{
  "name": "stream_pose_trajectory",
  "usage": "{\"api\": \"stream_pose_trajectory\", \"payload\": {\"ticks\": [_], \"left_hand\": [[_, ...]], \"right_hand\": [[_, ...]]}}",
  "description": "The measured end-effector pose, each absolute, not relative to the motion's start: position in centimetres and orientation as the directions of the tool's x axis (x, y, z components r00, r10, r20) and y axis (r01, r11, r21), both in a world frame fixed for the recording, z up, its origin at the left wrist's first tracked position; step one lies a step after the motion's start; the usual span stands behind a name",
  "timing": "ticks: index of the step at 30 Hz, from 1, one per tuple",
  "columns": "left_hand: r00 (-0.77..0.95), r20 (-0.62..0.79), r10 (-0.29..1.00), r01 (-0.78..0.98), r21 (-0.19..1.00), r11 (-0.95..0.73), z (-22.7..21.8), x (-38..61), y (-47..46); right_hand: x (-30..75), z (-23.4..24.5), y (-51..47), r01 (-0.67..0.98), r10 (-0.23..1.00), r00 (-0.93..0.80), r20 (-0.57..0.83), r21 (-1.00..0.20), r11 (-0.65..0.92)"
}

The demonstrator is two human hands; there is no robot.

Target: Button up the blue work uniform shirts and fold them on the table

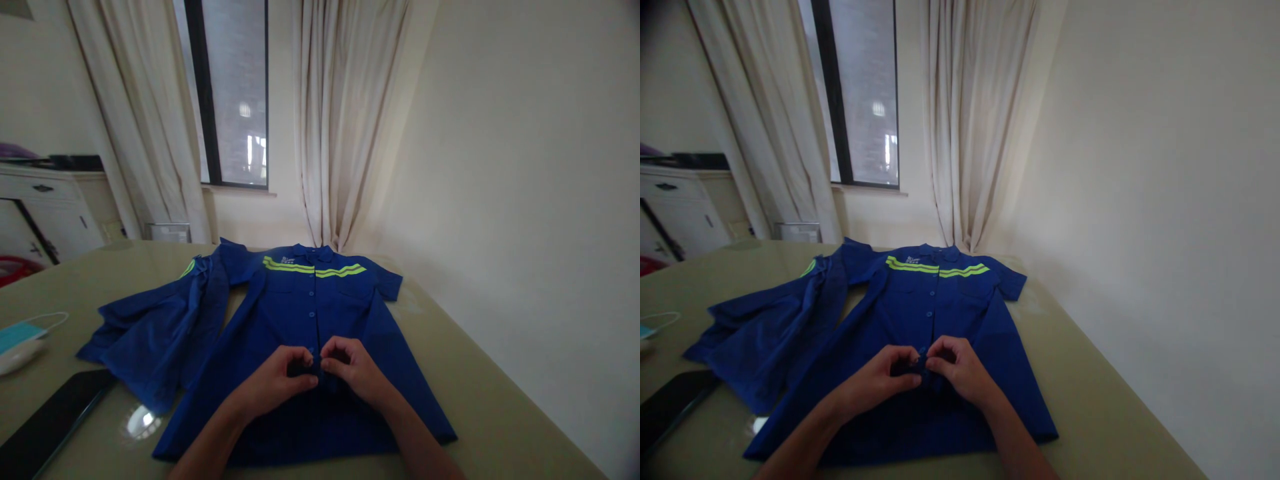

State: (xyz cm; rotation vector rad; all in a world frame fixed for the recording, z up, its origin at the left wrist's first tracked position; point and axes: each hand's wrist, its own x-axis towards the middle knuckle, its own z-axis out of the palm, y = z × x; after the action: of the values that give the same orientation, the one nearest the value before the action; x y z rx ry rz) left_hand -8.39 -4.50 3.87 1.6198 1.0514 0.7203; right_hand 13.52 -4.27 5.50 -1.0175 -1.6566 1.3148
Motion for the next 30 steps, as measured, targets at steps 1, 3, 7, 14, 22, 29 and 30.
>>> {"api": "stream_pose_trajectory", "payload": {"ticks": [1, 3, 7, 14, 22, 29, 30], "left_hand": [[0.411, -0.044, 0.911, 0.295, 0.952, -0.087, 3.7, -8.4, -4.5], [0.416, -0.055, 0.908, 0.302, 0.95, -0.081, 3.6, -8.4, -4.5], [0.471, -0.075, 0.879, 0.243, 0.969, -0.048, 4.2, -8.6, -4.4], [0.482, 0.044, 0.875, 0.256, 0.948, -0.188, 6.0, -8.4, -4.6], [0.524, 0.14, 0.84, 0.309, 0.888, -0.341, 7.9, -8.3, -6.0], [0.591, -0.006, 0.806, 0.373, 0.888, -0.268, 6.0, -7.7, -5.5], [0.605, -0.004, 0.796, 0.362, 0.893, -0.27, 5.9, -7.6, -5.5]], "right_hand": [[13.5, 5.5, -4.2, 0.119, 0.918, -0.384, 0.096, -0.981, 0.152], [13.4, 5.4, -4.2, 0.118, 0.918, -0.383, 0.1, -0.981, 0.155], [13.4, 5.7, -4.4, 0.125, 0.919, -0.381, 0.102, -0.979, 0.16], [14.8, 7.1, -4.7, 0.192, 0.917, -0.376, 0.133, -0.957, 0.218], [14.7, 8.7, -5.8, 0.263, 0.912, -0.381, 0.153, -0.928, 0.265], [13.8, 8.0, -6.0, 0.211, 0.886, -0.443, 0.135, -0.945, 0.25], [13.7, 7.9, -6.0, 0.209, 0.881, -0.455, 0.133, -0.945, 0.25]]}}
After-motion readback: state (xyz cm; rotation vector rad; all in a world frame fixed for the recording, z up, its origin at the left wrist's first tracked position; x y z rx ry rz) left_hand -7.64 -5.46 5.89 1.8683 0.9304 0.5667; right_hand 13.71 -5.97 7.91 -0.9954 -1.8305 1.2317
